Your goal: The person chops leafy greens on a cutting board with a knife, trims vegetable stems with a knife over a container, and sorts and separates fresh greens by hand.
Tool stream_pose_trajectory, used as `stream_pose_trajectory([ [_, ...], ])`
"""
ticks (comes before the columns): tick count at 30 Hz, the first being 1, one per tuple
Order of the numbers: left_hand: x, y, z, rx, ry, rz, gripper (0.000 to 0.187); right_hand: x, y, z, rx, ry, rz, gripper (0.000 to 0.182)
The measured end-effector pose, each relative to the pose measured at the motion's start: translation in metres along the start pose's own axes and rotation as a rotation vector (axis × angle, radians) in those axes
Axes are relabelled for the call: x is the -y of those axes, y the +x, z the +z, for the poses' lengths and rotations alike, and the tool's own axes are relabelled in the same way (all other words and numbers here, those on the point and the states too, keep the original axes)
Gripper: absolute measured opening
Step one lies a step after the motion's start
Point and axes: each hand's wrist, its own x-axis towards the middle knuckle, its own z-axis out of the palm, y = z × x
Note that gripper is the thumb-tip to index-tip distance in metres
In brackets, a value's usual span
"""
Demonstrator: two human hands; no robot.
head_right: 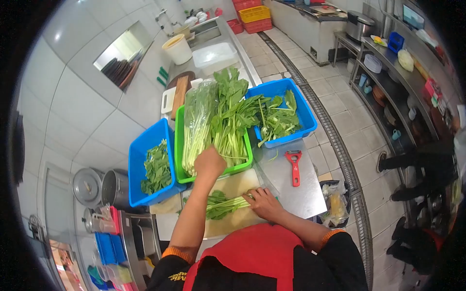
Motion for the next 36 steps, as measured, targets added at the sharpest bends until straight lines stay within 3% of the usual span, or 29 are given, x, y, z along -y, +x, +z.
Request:
stream_pose_trajectory([
  [2, 0.012, -0.015, -0.024, -0.182, -0.318, -0.053, 0.041, 0.009, 0.003, -0.018, 0.033, 0.028, 0.025, 0.054],
  [3, 0.025, -0.022, -0.027, -0.178, -0.306, -0.047, 0.041, 0.014, 0.005, -0.028, 0.035, 0.096, 0.078, 0.054],
  [5, 0.048, -0.037, -0.028, -0.451, -0.659, 0.076, 0.024, 0.017, 0.013, -0.035, 0.029, 0.168, 0.132, 0.054],
  [6, 0.050, -0.048, -0.027, -0.450, -0.652, 0.080, 0.024, 0.018, 0.018, -0.035, -0.055, 0.257, 0.159, 0.053],
  [8, 0.052, -0.073, -0.023, -0.089, -1.300, -0.111, 0.020, 0.019, 0.030, -0.037, -0.136, 0.357, 0.187, 0.053],
  [10, 0.027, -0.102, -0.009, -0.035, -1.454, -0.171, 0.017, 0.019, 0.045, -0.041, -0.141, 0.582, 0.231, 0.048],
  [11, 0.025, -0.111, 0.006, 0.068, -1.468, -0.180, 0.017, 0.022, 0.053, -0.040, -0.128, 0.595, 0.239, 0.048],
  [13, 0.023, -0.123, 0.045, 0.212, -1.525, -0.143, 0.015, 0.026, 0.072, -0.038, -0.207, 1.301, 0.541, 0.037],
  [14, 0.025, -0.129, 0.061, 0.347, -1.580, -0.084, 0.013, 0.023, 0.079, -0.040, -0.199, 1.305, 0.559, 0.037],
  [15, 0.027, -0.137, 0.073, 0.363, -1.582, -0.097, 0.013, 0.019, 0.086, -0.042, -0.249, 1.298, 0.595, 0.031],
  [17, 0.031, -0.147, 0.088, 0.429, -1.431, 0.069, 0.011, 0.015, 0.086, -0.046, -0.301, 1.288, 0.637, 0.026],
  [20, 0.037, -0.153, 0.087, 0.470, -1.376, 0.069, 0.013, 0.022, 0.087, -0.064, -0.408, 1.436, 0.601, 0.014],
  [24, 0.009, -0.145, 0.052, 0.289, -1.425, 0.153, 0.011, 0.042, 0.081, -0.079, -0.291, 1.461, 0.508, 0.019],
  [26, -0.002, -0.140, 0.041, 0.160, -1.665, 0.080, 0.017, 0.048, 0.081, -0.085, -0.253, 1.425, 0.449, 0.022],
  [28, 0.006, -0.135, 0.049, 0.134, -1.593, 0.175, 0.021, 0.047, 0.082, -0.097, -0.314, 1.458, 0.458, 0.041],
  [31, 0.010, -0.135, 0.044, 0.212, -1.578, 0.213, 0.025, 0.043, 0.087, -0.115, -0.503, 1.491, 0.339, 0.047],
  [34, 0.004, -0.134, 0.026, 0.173, -1.582, 0.232, 0.027, 0.044, 0.086, -0.129, -0.474, 1.530, 0.279, 0.053],
  [36, -0.001, -0.134, 0.019, 0.072, -1.687, 0.133, 0.028, 0.045, 0.084, -0.132, -0.467, 1.544, 0.292, 0.052],
])
